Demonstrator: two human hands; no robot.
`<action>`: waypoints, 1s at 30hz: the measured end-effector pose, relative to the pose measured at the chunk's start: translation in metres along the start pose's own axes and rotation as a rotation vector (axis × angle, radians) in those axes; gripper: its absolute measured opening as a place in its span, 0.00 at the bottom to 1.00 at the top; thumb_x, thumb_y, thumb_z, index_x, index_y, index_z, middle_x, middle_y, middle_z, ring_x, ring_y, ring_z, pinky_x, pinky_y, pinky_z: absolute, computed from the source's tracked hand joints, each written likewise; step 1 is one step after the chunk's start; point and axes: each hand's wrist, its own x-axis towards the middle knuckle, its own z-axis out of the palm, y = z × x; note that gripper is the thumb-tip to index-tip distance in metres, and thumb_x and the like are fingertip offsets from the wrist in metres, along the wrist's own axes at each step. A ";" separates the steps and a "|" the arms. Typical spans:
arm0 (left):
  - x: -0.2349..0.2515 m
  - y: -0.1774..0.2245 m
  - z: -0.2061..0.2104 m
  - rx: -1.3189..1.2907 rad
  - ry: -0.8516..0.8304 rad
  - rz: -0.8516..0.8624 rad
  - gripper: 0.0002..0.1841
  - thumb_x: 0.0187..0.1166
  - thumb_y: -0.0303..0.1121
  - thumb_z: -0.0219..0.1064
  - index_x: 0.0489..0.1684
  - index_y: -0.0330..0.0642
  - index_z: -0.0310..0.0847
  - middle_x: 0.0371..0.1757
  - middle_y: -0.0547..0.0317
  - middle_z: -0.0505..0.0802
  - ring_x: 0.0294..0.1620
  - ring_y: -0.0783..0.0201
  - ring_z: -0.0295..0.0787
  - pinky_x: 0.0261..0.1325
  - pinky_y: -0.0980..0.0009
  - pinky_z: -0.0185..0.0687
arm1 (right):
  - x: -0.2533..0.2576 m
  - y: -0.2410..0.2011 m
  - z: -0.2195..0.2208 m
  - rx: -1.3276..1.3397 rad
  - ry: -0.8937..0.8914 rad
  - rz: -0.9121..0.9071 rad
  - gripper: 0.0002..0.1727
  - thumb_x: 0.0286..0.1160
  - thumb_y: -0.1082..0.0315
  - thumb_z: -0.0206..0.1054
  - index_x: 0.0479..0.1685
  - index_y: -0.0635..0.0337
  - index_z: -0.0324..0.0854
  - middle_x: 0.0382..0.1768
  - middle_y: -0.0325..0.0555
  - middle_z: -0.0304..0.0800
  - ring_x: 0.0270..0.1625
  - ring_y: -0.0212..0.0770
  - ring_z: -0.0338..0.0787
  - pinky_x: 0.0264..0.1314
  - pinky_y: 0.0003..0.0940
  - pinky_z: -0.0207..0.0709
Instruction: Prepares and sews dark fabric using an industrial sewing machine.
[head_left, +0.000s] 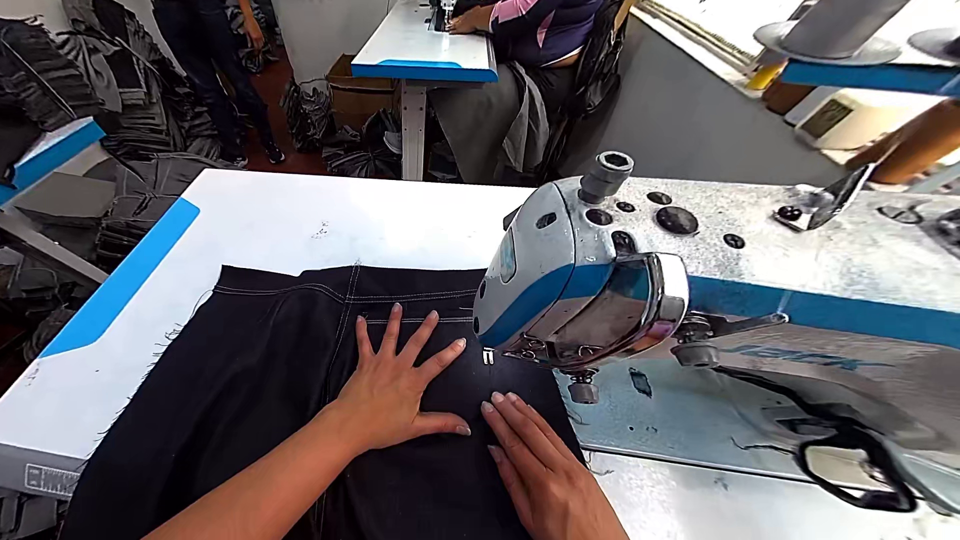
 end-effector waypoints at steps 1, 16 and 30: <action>0.006 -0.004 0.000 -0.005 0.010 -0.002 0.51 0.62 0.87 0.42 0.91 0.77 0.59 0.95 0.50 0.57 0.93 0.24 0.38 0.73 0.10 0.30 | 0.006 0.005 0.003 -0.005 0.020 -0.008 0.23 0.90 0.60 0.52 0.69 0.60 0.87 0.69 0.50 0.90 0.76 0.49 0.86 0.82 0.37 0.73; 0.041 -0.023 -0.008 -0.025 -0.029 -0.013 0.52 0.61 0.87 0.44 0.92 0.76 0.56 0.96 0.50 0.56 0.93 0.24 0.36 0.74 0.11 0.28 | 0.024 0.026 0.006 -0.017 0.042 0.004 0.20 0.87 0.62 0.54 0.62 0.57 0.91 0.62 0.48 0.94 0.71 0.47 0.90 0.74 0.34 0.79; 0.048 -0.026 -0.006 -0.031 0.029 -0.010 0.51 0.63 0.85 0.47 0.91 0.72 0.61 0.94 0.49 0.60 0.93 0.24 0.38 0.73 0.09 0.29 | 0.027 0.038 0.008 0.021 0.056 0.024 0.19 0.85 0.65 0.56 0.59 0.54 0.92 0.61 0.45 0.94 0.65 0.43 0.92 0.66 0.31 0.84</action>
